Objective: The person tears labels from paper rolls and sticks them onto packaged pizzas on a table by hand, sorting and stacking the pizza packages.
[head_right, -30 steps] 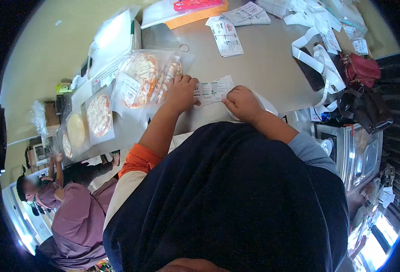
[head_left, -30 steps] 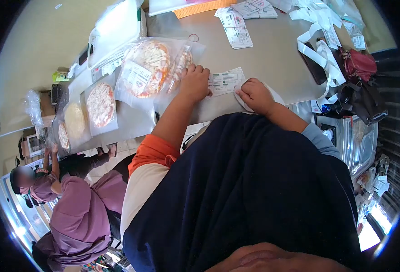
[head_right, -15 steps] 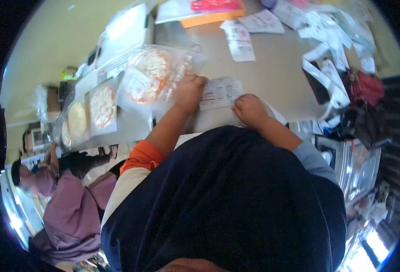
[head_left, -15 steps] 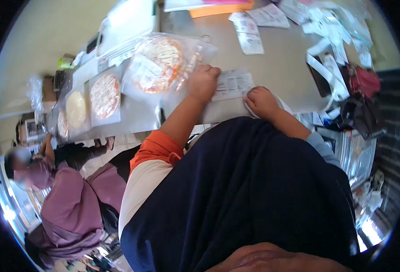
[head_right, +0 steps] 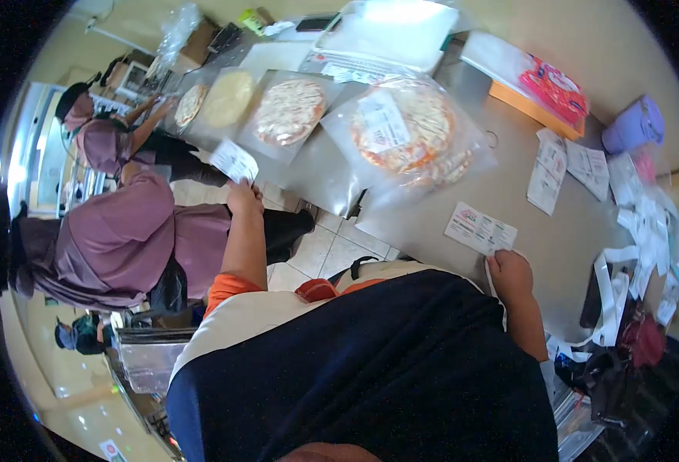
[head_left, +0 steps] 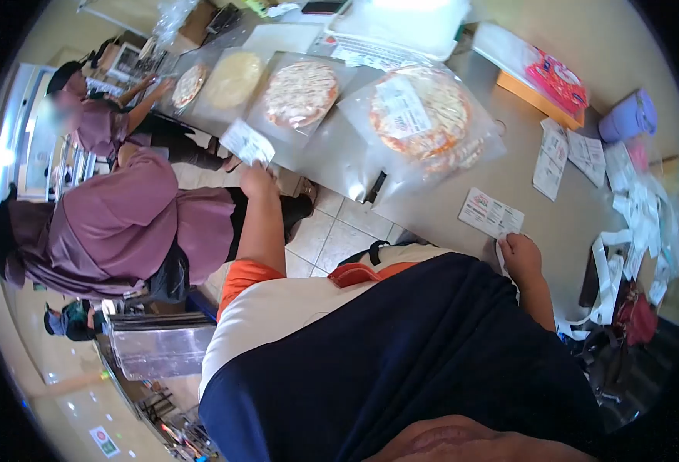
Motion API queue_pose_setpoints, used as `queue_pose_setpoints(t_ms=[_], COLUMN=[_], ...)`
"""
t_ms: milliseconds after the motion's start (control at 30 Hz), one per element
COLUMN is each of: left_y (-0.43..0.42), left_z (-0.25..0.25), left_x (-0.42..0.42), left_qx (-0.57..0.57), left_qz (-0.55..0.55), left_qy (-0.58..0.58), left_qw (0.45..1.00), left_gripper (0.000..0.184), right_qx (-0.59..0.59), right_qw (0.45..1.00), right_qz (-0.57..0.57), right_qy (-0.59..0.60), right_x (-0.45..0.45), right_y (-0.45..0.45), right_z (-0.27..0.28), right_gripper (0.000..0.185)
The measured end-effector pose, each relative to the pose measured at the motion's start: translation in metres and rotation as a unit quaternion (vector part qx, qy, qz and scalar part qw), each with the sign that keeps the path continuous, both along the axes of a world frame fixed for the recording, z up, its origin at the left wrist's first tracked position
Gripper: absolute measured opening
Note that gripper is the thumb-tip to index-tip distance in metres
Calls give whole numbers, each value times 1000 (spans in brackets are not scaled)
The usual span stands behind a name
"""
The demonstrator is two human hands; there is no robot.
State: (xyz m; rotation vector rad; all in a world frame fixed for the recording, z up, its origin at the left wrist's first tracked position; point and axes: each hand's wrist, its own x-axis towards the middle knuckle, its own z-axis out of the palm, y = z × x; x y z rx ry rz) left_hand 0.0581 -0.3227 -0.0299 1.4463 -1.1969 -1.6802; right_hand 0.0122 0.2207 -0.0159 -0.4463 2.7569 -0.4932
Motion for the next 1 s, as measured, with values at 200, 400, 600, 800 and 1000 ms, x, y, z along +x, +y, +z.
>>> queue_pose_setpoints(t_ms=[200,400,600,800,1000], left_y=[-26,-9,-27,-78,-57], left_z=[-51,-45,-35,-33,-10], left_x=[53,28,-27,-98,-117], left_qx=[126,95,93,151,120], left_qz=[6,-66,-81,-62,-69], left_qy=[-50,-30,-46,-16,79], left_qw=[991,993,991,986,987], left_gripper=[15,11,18,18,22], right_qx=[34,35,26,20,5], right_qw=[999,998,998,998,998], right_qz=[-5,-15,-24,-27,-31], right_qy=[-41,-45,-58,-53,-50], right_x=[-7,-5,0,3,5], right_y=[-3,-4,-3,-2,-1], right_z=[7,5,8,5,5], right_gripper=[29,30,29,29,29])
